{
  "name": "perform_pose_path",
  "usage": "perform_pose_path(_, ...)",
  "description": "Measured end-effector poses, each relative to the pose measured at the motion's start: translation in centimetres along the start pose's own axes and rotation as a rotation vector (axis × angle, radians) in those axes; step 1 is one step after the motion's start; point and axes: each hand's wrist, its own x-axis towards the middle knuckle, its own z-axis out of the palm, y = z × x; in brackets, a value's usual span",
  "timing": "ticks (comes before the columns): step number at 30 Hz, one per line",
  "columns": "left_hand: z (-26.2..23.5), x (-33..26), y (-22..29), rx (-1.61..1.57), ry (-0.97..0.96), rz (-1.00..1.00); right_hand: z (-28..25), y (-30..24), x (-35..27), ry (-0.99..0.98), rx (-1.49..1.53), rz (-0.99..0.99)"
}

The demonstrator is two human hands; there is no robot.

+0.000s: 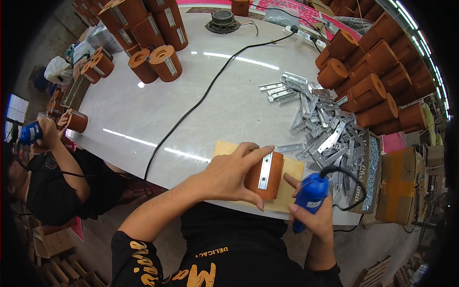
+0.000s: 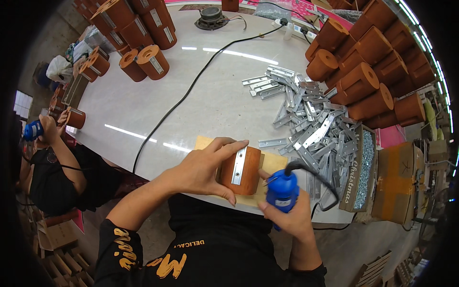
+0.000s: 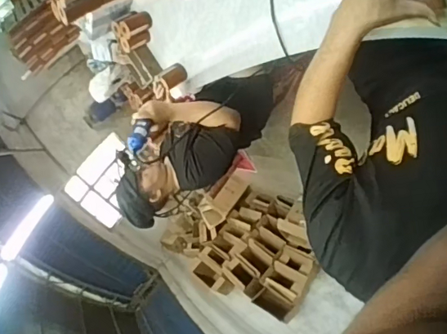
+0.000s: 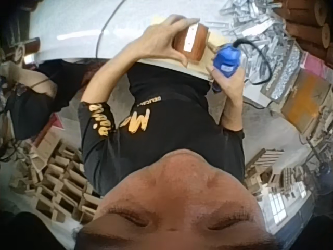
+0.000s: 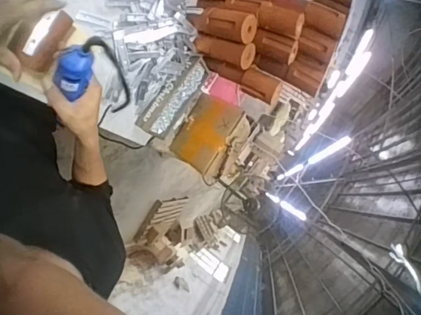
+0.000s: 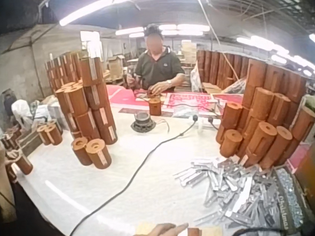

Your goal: Using an electric screwdriver to attach metal brackets to cylindrical wooden components on a workbench.

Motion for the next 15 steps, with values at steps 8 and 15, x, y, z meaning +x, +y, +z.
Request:
perform_pose_path(8, -0.6, 1.4, 2.8, 0.185, -0.131, -0.129, -3.6, -2.9, 0.9, 0.198, 0.445, -0.666)
perform_pose_path(15, -0.4, 1.1, 2.3, 0.186, 0.101, 0.030, -4.0, -5.9, 2.0, 0.223, 0.661, -0.873)
